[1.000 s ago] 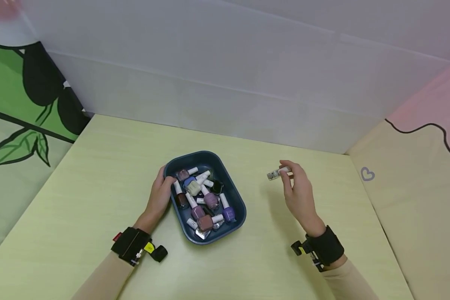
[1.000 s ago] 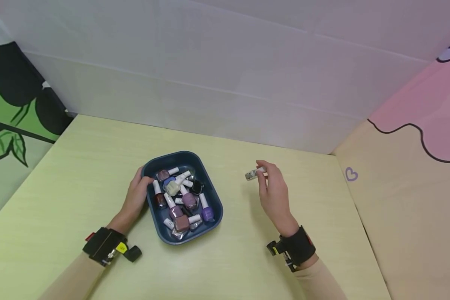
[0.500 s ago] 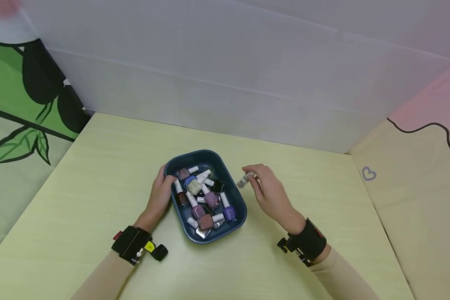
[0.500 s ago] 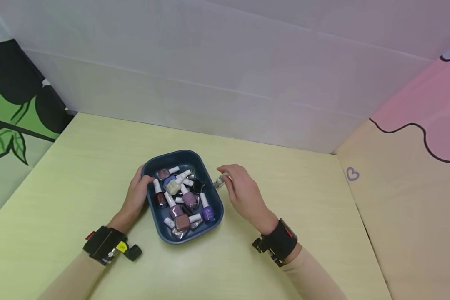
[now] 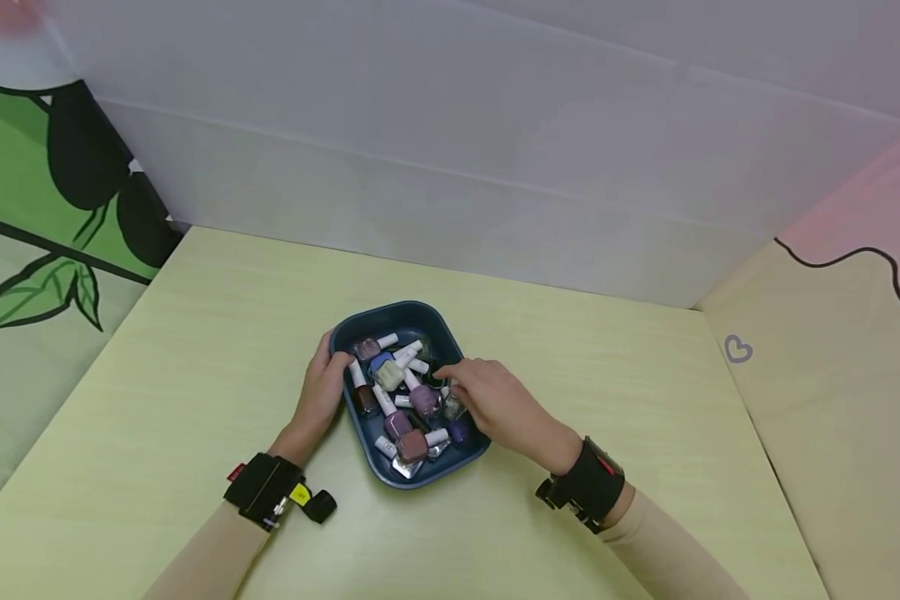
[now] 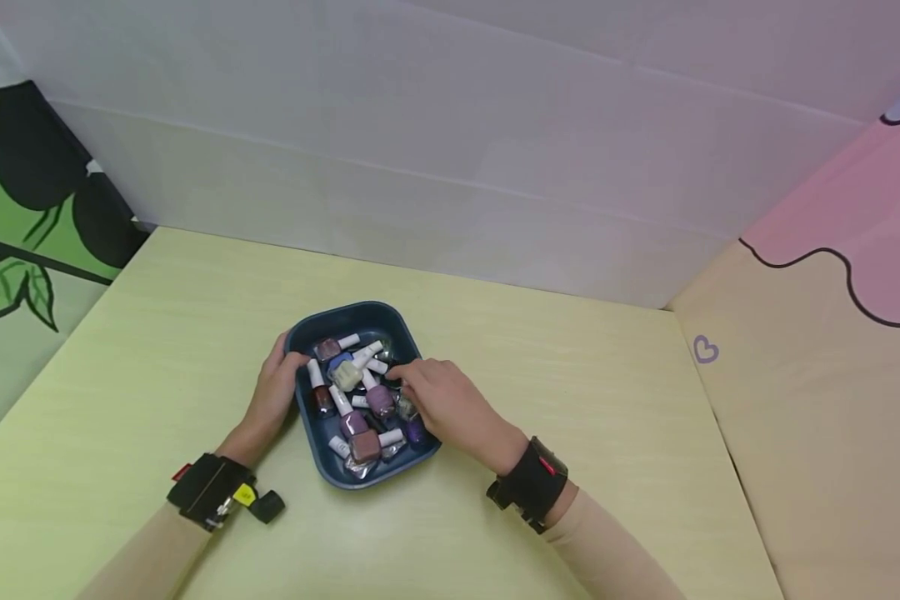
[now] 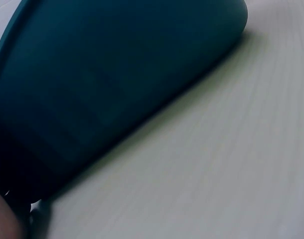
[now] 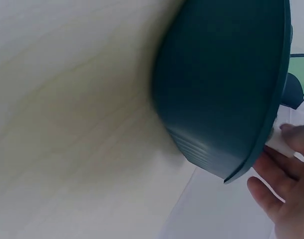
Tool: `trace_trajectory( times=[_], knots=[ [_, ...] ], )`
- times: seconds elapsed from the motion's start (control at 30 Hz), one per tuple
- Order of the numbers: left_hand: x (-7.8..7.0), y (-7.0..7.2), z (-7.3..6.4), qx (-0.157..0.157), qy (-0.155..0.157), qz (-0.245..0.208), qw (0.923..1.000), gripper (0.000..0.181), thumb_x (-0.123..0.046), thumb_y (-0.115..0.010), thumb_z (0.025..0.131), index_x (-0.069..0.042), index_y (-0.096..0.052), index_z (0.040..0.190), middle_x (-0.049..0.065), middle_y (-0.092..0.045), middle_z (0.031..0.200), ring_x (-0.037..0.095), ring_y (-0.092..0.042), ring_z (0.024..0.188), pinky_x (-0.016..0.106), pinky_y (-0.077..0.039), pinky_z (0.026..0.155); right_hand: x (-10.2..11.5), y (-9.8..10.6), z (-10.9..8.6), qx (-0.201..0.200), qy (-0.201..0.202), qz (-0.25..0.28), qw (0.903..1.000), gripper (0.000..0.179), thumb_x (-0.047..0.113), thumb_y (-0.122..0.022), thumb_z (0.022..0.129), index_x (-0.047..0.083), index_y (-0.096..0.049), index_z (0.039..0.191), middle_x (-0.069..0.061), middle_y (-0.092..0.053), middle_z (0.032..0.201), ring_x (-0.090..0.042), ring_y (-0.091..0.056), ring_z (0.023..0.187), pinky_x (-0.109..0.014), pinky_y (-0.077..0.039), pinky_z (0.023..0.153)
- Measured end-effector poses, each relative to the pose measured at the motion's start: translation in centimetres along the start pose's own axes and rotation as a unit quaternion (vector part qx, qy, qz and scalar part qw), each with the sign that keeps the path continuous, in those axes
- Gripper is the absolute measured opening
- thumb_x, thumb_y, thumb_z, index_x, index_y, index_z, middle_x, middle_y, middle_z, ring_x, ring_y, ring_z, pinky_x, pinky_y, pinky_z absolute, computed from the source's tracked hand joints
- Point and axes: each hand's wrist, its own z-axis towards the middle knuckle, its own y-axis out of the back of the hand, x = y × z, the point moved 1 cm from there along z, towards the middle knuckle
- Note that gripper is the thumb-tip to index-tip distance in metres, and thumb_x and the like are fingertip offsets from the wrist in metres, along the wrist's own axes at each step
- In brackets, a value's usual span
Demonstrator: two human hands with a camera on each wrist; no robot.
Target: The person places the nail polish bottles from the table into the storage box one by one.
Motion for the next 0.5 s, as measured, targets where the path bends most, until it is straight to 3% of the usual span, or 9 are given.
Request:
trace_trajectory(
  times=[0.27,0.5],
  knots=[
    [-0.1,0.0,0.0,-0.001,0.004,0.01,0.9999,0.055,-0.012,-0.038,0.094,-0.012,-0.031,0.148,0.007,-0.036,0.149,0.017,-0.029,0.134,0.042,-0.022,0.112,0.2,-0.3,0.7,0.088,0.047,-0.047,0.9939,0.02,0.017,-0.051,0.096,0.014,-0.053,0.115,0.006,-0.064,0.105,-0.006,-0.056,0.098,-0.04,-0.03,0.107],
    [0.1,0.0,0.1,0.003,0.0,0.01,0.9999,0.054,-0.012,-0.037,0.095,-0.011,-0.031,0.148,0.007,-0.035,0.15,0.017,-0.028,0.135,0.043,-0.022,0.112,-0.4,-0.8,1.2,0.075,0.016,-0.005,0.997,0.024,0.021,-0.054,0.094,0.013,-0.052,0.116,0.004,-0.063,0.105,-0.006,-0.056,0.09,-0.038,-0.028,0.107]
  ],
)
